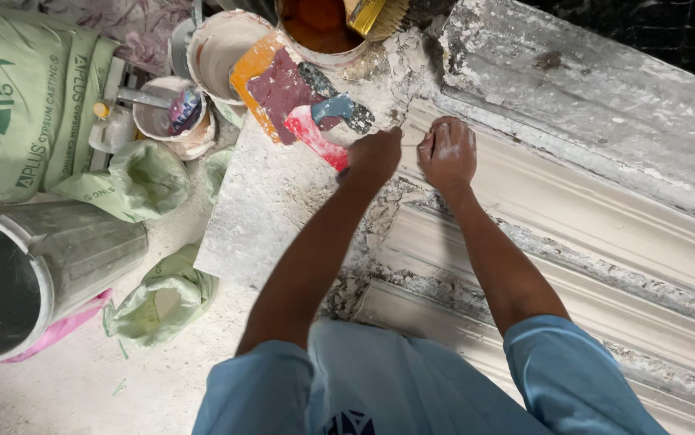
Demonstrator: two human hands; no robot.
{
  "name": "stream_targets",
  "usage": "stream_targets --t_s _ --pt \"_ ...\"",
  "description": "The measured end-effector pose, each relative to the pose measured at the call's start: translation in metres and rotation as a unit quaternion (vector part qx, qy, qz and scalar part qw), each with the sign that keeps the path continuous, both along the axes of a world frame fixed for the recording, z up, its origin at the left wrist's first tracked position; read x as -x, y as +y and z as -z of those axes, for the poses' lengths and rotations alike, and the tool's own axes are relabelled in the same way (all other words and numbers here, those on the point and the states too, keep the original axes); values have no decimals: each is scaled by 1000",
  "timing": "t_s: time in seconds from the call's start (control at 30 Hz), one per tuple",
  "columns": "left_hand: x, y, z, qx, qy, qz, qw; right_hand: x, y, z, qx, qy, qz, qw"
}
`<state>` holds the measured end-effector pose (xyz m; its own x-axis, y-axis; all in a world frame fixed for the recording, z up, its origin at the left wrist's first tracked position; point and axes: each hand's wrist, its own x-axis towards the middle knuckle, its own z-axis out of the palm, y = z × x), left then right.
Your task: The person uses a small metal scraper to remove dried plaster residue from the grooves and edges of several long white molded plaster pieces. They work along the length of each piece, scraping away debris and occasionally wiping the surface with their hand.
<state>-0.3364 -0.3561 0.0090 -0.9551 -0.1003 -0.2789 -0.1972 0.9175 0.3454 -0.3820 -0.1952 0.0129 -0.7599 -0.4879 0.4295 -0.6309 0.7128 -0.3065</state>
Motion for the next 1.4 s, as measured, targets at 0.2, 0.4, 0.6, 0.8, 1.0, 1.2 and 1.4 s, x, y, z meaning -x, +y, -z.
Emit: stream_targets --t_s 0.2,0.4,0.6,0.8,1.0,1.2,1.4 --pt "-27 -10 -3 79 95 40 992 -2 0 -17 39 -7 -18 999" --pt "-37 -9 -7 77 101 55 990 -2 -2 -12 35 14 -26 999" --pt "-19 -3 -14 46 8 37 998 3 2 6 -10 -27 -30 999" --pt "-7 6 -13 -34 -8 -41 999 4 3 10 -33 -25 -24 999" --pt "-13 -18 -13 -38 27 31 998 -1 0 -3 16 -6 -60 998" --pt "-15 -19 -12 67 32 87 993 -1 2 -1 42 -18 -56 997" --pt "1 -17 -10 -14 13 60 998 6 4 11 -2 -32 -23 999"
